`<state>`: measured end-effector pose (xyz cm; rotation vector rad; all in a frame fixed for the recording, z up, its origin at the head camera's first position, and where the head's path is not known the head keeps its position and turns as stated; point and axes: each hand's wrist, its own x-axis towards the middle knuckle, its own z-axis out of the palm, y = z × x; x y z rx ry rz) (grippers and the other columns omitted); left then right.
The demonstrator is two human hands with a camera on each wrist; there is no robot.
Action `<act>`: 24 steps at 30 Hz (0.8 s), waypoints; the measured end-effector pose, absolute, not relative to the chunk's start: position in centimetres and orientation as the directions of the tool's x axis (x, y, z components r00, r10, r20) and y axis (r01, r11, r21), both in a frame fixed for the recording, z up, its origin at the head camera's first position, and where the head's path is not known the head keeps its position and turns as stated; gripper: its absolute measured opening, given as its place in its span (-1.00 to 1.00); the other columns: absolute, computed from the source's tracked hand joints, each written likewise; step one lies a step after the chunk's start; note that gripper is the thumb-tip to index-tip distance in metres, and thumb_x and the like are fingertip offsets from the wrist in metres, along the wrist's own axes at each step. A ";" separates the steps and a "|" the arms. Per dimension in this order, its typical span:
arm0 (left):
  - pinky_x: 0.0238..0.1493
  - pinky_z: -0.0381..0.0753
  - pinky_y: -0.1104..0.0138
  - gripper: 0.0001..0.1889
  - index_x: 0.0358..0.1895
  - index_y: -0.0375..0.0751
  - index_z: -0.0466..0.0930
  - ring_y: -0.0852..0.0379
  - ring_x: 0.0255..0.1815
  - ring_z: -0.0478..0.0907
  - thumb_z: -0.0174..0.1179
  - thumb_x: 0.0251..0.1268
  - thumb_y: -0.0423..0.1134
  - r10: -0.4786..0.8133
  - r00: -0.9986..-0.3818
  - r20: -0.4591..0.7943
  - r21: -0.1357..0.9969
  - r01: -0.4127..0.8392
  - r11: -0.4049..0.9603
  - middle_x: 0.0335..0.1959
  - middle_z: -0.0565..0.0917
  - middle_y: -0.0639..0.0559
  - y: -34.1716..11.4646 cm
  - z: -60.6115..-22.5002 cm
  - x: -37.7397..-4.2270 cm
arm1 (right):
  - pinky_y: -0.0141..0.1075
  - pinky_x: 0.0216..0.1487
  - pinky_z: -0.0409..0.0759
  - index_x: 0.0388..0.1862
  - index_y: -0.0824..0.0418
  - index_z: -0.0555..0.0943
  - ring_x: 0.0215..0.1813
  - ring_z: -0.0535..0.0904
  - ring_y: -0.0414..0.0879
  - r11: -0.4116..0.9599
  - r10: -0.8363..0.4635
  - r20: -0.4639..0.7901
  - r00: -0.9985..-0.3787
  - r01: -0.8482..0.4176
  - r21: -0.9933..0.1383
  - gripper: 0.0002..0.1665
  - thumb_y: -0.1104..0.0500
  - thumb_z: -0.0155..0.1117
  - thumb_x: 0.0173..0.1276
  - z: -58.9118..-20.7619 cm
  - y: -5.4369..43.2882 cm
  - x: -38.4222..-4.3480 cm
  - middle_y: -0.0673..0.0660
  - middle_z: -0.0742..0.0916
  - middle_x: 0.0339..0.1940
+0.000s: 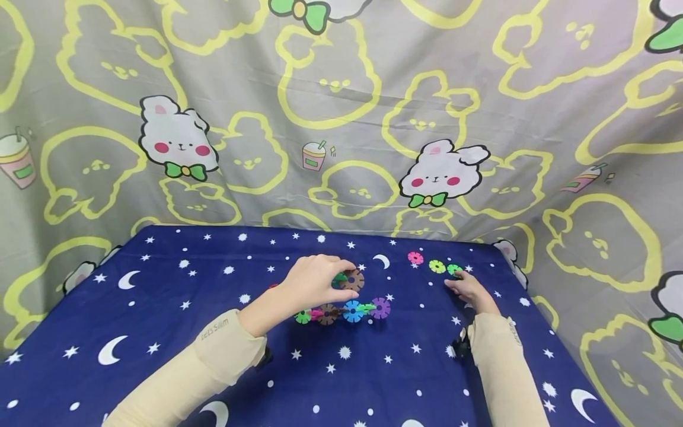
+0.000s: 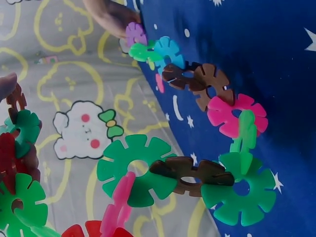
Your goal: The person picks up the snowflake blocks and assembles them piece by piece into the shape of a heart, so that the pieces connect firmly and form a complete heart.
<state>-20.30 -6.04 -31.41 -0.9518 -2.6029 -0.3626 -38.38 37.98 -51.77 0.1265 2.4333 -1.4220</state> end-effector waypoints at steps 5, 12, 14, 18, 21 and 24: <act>-0.71 0.21 0.53 -0.53 -0.09 -0.03 0.63 0.29 -0.57 0.44 0.25 -0.01 0.19 0.575 -0.718 0.392 0.109 0.657 0.746 -0.32 0.67 0.11 -6.2 -31.6 -20.5 | -0.07 -0.10 0.50 0.46 0.19 -0.16 -0.17 0.53 -0.05 0.550 -0.119 -0.381 -0.917 0.259 -0.794 0.11 -0.09 0.29 0.16 -58.0 42.5 -43.7 0.11 0.60 -0.31; -0.70 0.23 0.53 -0.53 -0.09 -0.03 0.63 0.29 -0.57 0.43 0.25 0.00 0.19 0.578 -0.715 0.393 0.106 0.660 0.744 -0.32 0.67 0.11 -6.2 -31.5 -20.6 | -0.19 -0.35 0.49 0.06 0.29 0.23 -0.41 0.48 -0.11 0.511 -0.068 -0.364 -0.929 0.282 -0.812 -0.41 0.03 0.25 0.22 -61.4 45.1 -46.0 0.11 0.51 -0.46; -0.70 0.24 0.53 -0.53 -0.09 -0.03 0.63 0.29 -0.57 0.44 0.25 -0.01 0.19 0.579 -0.715 0.391 0.104 0.660 0.744 -0.32 0.67 0.11 -6.2 -31.5 -20.6 | -0.23 -0.39 0.48 -0.06 0.29 0.25 -0.46 0.46 -0.12 0.482 -0.062 -0.342 -0.938 0.272 -0.833 -0.53 0.10 0.24 0.23 -59.4 43.8 -44.2 0.12 0.48 -0.52; -0.69 0.24 0.53 -0.52 -0.08 -0.03 0.62 0.28 -0.55 0.45 0.24 0.00 0.19 0.578 -0.723 0.379 0.105 0.654 0.749 -0.30 0.67 0.11 -6.2 -31.5 -20.7 | -0.25 -0.24 0.55 0.33 0.28 0.10 -0.34 0.50 -0.12 0.464 -0.037 -0.355 -0.934 0.299 -0.834 -0.22 0.19 0.25 0.21 -54.2 40.2 -40.4 0.33 0.47 -0.08; -0.69 0.24 0.53 -0.52 -0.08 -0.03 0.62 0.28 -0.55 0.45 0.24 0.00 0.19 0.577 -0.725 0.376 0.110 0.653 0.749 -0.30 0.67 0.11 -6.3 -31.6 -20.7 | -0.26 -0.15 0.56 0.39 0.25 0.07 -0.26 0.51 -0.08 0.458 -0.071 -0.333 -0.940 0.266 -0.848 -0.16 0.23 0.26 0.21 -54.6 40.5 -40.7 0.36 0.34 0.10; -0.69 0.24 0.53 -0.52 -0.08 -0.03 0.62 0.29 -0.56 0.44 0.24 0.00 0.19 0.577 -0.724 0.379 0.113 0.655 0.747 -0.30 0.67 0.11 -6.3 -31.6 -20.7 | -0.28 -0.29 0.56 0.10 0.28 0.33 -0.32 0.51 -0.07 0.506 -0.081 -0.278 -0.957 0.201 -0.839 -0.40 0.21 0.36 0.11 -57.9 42.5 -42.8 0.27 0.43 -0.12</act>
